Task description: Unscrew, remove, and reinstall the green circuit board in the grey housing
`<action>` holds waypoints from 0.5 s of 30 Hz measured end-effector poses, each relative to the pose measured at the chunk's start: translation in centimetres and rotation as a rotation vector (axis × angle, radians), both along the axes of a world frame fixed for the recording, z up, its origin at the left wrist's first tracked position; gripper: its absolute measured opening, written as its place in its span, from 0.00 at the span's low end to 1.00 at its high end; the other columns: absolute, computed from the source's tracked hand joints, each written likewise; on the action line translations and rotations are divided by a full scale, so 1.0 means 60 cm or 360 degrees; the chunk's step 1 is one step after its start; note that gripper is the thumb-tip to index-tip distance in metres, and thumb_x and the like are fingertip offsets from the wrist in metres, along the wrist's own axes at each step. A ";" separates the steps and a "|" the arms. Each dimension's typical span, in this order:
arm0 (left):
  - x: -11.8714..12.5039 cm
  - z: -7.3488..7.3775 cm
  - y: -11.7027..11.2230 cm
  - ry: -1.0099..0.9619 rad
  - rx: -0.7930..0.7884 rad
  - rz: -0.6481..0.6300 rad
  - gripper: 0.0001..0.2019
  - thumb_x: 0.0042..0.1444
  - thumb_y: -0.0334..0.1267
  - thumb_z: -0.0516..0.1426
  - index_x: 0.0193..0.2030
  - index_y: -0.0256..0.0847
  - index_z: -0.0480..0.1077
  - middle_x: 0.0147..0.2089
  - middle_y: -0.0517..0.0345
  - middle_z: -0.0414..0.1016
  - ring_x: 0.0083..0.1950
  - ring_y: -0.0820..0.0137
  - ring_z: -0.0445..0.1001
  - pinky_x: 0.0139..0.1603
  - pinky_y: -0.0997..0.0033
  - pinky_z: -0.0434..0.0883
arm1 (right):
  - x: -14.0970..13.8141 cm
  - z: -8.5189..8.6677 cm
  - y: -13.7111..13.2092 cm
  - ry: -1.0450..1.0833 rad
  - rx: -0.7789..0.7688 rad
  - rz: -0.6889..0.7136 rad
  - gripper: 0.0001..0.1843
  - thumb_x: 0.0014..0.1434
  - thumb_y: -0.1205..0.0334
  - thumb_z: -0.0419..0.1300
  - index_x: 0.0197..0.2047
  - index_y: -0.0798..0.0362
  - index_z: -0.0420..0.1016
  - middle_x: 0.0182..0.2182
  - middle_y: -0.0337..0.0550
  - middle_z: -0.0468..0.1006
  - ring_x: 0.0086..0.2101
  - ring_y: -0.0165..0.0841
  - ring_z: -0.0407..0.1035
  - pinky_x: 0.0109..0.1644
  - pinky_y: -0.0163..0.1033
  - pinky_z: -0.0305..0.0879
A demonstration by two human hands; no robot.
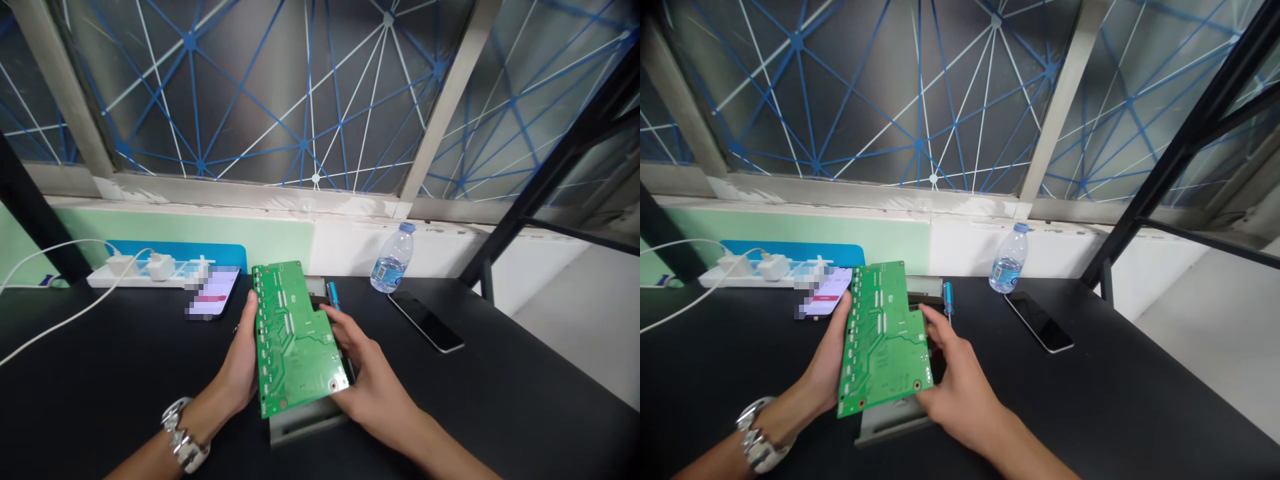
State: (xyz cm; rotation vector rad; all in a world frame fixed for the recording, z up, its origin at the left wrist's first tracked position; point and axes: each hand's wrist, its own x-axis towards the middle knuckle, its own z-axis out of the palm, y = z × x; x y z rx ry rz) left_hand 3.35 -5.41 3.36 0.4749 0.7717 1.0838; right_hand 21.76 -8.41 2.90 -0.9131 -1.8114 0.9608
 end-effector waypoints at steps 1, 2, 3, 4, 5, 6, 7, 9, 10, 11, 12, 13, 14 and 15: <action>0.000 -0.004 0.004 0.0108 0.0034 0.0071 0.31 0.58 0.63 0.51 0.48 0.35 0.76 0.38 0.46 0.83 0.39 0.58 0.81 0.42 0.59 0.75 | 0.001 0.002 -0.001 0.0037 -0.0039 0.0051 0.47 0.48 0.77 0.64 0.68 0.46 0.51 0.56 0.49 0.73 0.55 0.42 0.69 0.61 0.49 0.64; -0.001 -0.008 0.007 0.0239 0.0089 0.0161 0.29 0.58 0.62 0.53 0.47 0.35 0.76 0.38 0.47 0.82 0.37 0.60 0.80 0.40 0.62 0.75 | 0.003 0.004 -0.002 0.0066 -0.0062 0.0096 0.46 0.49 0.77 0.64 0.67 0.45 0.53 0.59 0.49 0.70 0.57 0.42 0.66 0.62 0.49 0.62; -0.003 -0.014 0.011 0.0392 0.0165 0.0266 0.27 0.57 0.61 0.55 0.45 0.35 0.76 0.36 0.48 0.82 0.34 0.62 0.80 0.37 0.65 0.74 | 0.005 0.007 -0.004 0.0089 -0.0079 0.0140 0.46 0.49 0.77 0.64 0.67 0.44 0.53 0.62 0.48 0.66 0.60 0.43 0.63 0.63 0.49 0.60; -0.005 -0.020 0.015 0.0554 0.0268 0.0344 0.26 0.57 0.60 0.56 0.43 0.36 0.76 0.36 0.50 0.82 0.33 0.65 0.79 0.34 0.69 0.73 | 0.007 0.009 -0.005 0.0107 -0.0096 0.0196 0.46 0.50 0.77 0.64 0.68 0.43 0.52 0.64 0.48 0.62 0.62 0.43 0.60 0.64 0.49 0.59; -0.006 -0.026 0.019 0.0699 0.0370 0.0394 0.25 0.57 0.60 0.56 0.41 0.36 0.76 0.35 0.51 0.81 0.31 0.66 0.77 0.31 0.71 0.72 | 0.010 0.011 -0.007 0.0122 -0.0115 0.0265 0.48 0.50 0.76 0.64 0.69 0.41 0.49 0.66 0.47 0.59 0.63 0.43 0.57 0.65 0.49 0.59; -0.008 -0.031 0.021 0.0825 0.0474 0.0420 0.25 0.58 0.60 0.55 0.39 0.36 0.76 0.34 0.52 0.81 0.31 0.68 0.76 0.31 0.72 0.71 | 0.011 0.012 -0.009 0.0130 -0.0139 0.0339 0.51 0.51 0.75 0.65 0.70 0.40 0.45 0.67 0.47 0.56 0.64 0.43 0.55 0.65 0.49 0.58; -0.009 -0.034 0.023 0.0937 0.0581 0.0432 0.24 0.59 0.59 0.54 0.38 0.36 0.75 0.33 0.53 0.79 0.30 0.69 0.74 0.30 0.73 0.70 | 0.011 0.012 -0.011 0.0130 -0.0166 0.0410 0.53 0.51 0.74 0.66 0.71 0.38 0.41 0.67 0.47 0.56 0.64 0.44 0.55 0.65 0.50 0.58; -0.009 -0.038 0.024 0.1110 0.0764 0.0434 0.23 0.61 0.58 0.52 0.35 0.38 0.73 0.30 0.57 0.76 0.29 0.70 0.72 0.29 0.74 0.68 | 0.008 0.011 -0.017 0.0098 -0.0204 0.0496 0.56 0.51 0.71 0.68 0.72 0.37 0.37 0.65 0.48 0.58 0.62 0.45 0.58 0.64 0.52 0.59; -0.007 -0.039 0.023 0.1174 0.0831 0.0427 0.22 0.62 0.57 0.51 0.34 0.38 0.71 0.28 0.59 0.73 0.29 0.71 0.70 0.28 0.74 0.68 | 0.004 0.010 -0.020 0.0072 -0.0208 0.0491 0.57 0.51 0.69 0.69 0.72 0.37 0.37 0.64 0.49 0.59 0.61 0.45 0.61 0.64 0.53 0.59; -0.005 -0.039 0.021 0.1217 0.0879 0.0418 0.22 0.63 0.56 0.51 0.33 0.39 0.70 0.26 0.61 0.71 0.28 0.71 0.69 0.28 0.75 0.67 | 0.000 0.008 -0.024 0.0040 -0.0202 0.0456 0.56 0.51 0.68 0.69 0.72 0.36 0.38 0.64 0.49 0.59 0.60 0.45 0.62 0.64 0.54 0.58; -0.002 -0.039 0.020 0.1238 0.0912 0.0406 0.21 0.63 0.55 0.50 0.32 0.39 0.69 0.25 0.61 0.70 0.27 0.71 0.68 0.27 0.75 0.67 | -0.004 0.007 -0.027 0.0001 -0.0181 0.0408 0.56 0.51 0.66 0.70 0.71 0.35 0.40 0.64 0.49 0.58 0.59 0.45 0.62 0.65 0.55 0.57; 0.001 -0.039 0.018 0.1239 0.0933 0.0387 0.21 0.64 0.55 0.50 0.32 0.39 0.69 0.25 0.62 0.69 0.26 0.72 0.68 0.27 0.75 0.66 | -0.009 0.005 -0.031 -0.0039 -0.0146 0.0357 0.55 0.50 0.65 0.71 0.71 0.34 0.41 0.65 0.48 0.57 0.60 0.45 0.61 0.65 0.55 0.57; 0.004 -0.039 0.016 0.1225 0.0951 0.0362 0.20 0.64 0.54 0.49 0.33 0.39 0.68 0.24 0.62 0.68 0.25 0.72 0.67 0.26 0.75 0.66 | -0.013 0.004 -0.033 -0.0076 -0.0102 0.0313 0.55 0.49 0.64 0.71 0.71 0.33 0.43 0.65 0.47 0.55 0.60 0.45 0.60 0.65 0.55 0.56; 0.007 -0.040 0.014 0.1201 0.0970 0.0341 0.20 0.64 0.54 0.49 0.34 0.39 0.69 0.23 0.63 0.68 0.24 0.72 0.67 0.25 0.74 0.66 | -0.017 0.004 -0.035 -0.0108 -0.0054 0.0288 0.56 0.48 0.63 0.72 0.70 0.32 0.44 0.65 0.46 0.54 0.60 0.45 0.59 0.65 0.54 0.56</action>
